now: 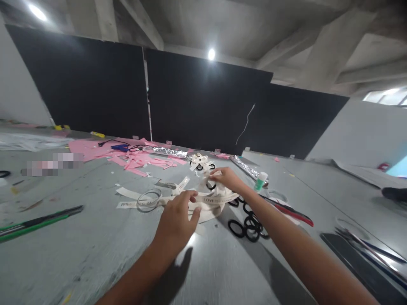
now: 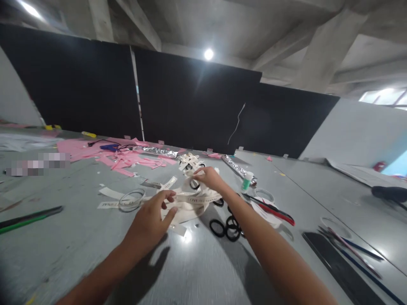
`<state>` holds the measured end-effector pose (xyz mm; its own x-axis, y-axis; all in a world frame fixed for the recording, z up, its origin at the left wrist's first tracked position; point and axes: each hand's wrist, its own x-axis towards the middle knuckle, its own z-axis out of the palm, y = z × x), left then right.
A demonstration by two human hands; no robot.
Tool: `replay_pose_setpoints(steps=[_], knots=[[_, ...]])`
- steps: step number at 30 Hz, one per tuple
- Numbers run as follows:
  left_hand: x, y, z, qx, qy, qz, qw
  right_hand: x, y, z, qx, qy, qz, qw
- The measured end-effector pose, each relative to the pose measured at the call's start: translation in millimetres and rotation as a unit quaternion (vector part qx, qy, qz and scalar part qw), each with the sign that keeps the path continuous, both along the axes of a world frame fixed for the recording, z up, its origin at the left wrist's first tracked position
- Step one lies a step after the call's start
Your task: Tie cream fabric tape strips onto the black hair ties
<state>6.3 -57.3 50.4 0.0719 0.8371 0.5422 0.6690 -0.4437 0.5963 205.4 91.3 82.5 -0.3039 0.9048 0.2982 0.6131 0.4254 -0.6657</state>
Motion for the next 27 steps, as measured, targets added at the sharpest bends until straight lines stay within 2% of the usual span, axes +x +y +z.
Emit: replay_pose_setpoints(steps=[2,6,9,13,16,20,24,27], knots=[[1.4,-3.3,1.0,-0.008,0.003,-0.024,1.0,12.9,42.5,3.9,0.021,-0.052,-0.048,0.997],[2.0,-5.7,1.7,-0.045,-0.002,-0.049,0.998,27.7,122.2,2.1,0.039,-0.143,-0.085,0.985],[0.6,-4.1,1.1,-0.084,0.005,-0.052,0.995,24.6,165.9,-7.6,0.049,-0.223,-0.068,0.971],[-1.1,-0.6,-1.2,-0.1,0.005,-0.056,0.993,10.2,205.5,-26.4,0.058,-0.273,-0.02,0.96],[-1.7,1.7,-2.7,-0.1,0.015,-0.068,0.993,0.1,222.6,-37.8,0.058,-0.292,0.005,0.955],[-0.9,2.7,-4.6,-0.087,0.038,-0.074,0.993,-3.2,228.0,-43.7,0.104,-0.333,-0.013,0.937],[2.3,0.1,-4.6,-0.09,0.066,-0.084,0.99,4.0,218.5,-36.9,0.15,-0.326,-0.056,0.932],[4.7,-2.4,-1.7,-0.121,0.084,-0.085,0.985,8.9,202.3,-23.7,0.133,-0.331,-0.067,0.932]])
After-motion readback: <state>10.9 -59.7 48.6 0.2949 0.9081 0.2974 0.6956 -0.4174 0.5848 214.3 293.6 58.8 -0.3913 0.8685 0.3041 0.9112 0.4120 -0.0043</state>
